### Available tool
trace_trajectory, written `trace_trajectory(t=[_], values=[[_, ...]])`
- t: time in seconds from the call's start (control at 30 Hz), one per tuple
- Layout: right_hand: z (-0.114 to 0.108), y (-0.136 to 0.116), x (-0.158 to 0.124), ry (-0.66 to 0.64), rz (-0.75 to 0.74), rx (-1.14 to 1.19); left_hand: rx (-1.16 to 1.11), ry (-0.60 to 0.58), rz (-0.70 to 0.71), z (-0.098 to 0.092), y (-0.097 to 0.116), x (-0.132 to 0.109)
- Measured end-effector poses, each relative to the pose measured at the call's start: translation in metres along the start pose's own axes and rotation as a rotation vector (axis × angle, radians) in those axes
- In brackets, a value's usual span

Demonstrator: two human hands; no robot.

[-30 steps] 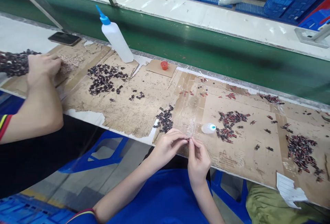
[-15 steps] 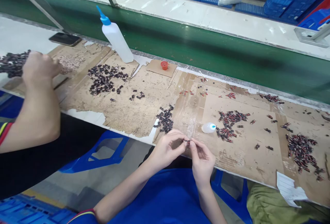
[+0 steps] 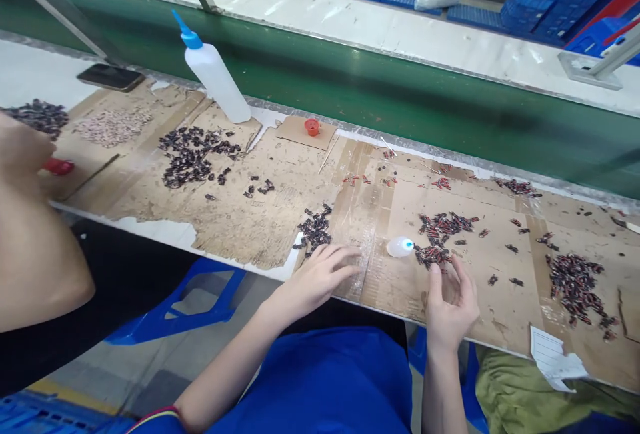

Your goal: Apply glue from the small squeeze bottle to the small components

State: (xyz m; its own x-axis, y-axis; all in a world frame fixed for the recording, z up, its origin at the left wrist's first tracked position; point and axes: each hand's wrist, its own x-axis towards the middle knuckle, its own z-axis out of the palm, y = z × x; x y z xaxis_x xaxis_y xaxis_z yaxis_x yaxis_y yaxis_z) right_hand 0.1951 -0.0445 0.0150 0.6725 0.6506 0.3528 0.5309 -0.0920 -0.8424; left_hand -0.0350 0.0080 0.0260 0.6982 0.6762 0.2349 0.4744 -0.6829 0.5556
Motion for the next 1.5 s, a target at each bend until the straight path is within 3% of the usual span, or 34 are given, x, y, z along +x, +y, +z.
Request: trace_trajectory(t=[0.13, 0.23, 0.37, 0.47, 0.57, 0.8, 0.93, 1.17, 1.5], values=[[0.014, 0.000, 0.007, -0.209, -0.349, -0.151, 0.126, -0.122, 0.110, 0.003, -0.003, -0.001], [0.029, -0.003, 0.007, -0.283, -0.397, -0.159, 0.140, -0.102, 0.094, 0.006, -0.001, 0.001], [0.034, -0.009, 0.008, -0.351, -0.308, -0.053, 0.008, 0.097, 0.032, 0.014, 0.002, 0.005], [0.029, -0.012, 0.005, -0.422, -0.076, 0.149, -0.181, 0.271, -0.037, 0.023, 0.003, 0.009], [0.023, -0.010, -0.002, -0.435, 0.135, 0.337, -0.324, 0.336, -0.156, 0.034, 0.004, 0.012], [0.024, 0.002, -0.004, -0.184, 0.322, 0.642, -0.060, 0.410, -0.200, 0.040, -0.002, 0.006], [0.028, -0.002, -0.002, -0.109, 0.466, 0.698, -0.038, 0.417, -0.205, 0.037, -0.003, 0.001], [0.035, -0.015, -0.009, -0.264, 0.401, 0.467, -0.061, 0.376, -0.209, 0.040, -0.003, 0.001], [0.037, -0.029, -0.014, -0.313, 0.233, 0.258, -0.030, 0.450, -0.202, 0.040, -0.003, 0.004]])
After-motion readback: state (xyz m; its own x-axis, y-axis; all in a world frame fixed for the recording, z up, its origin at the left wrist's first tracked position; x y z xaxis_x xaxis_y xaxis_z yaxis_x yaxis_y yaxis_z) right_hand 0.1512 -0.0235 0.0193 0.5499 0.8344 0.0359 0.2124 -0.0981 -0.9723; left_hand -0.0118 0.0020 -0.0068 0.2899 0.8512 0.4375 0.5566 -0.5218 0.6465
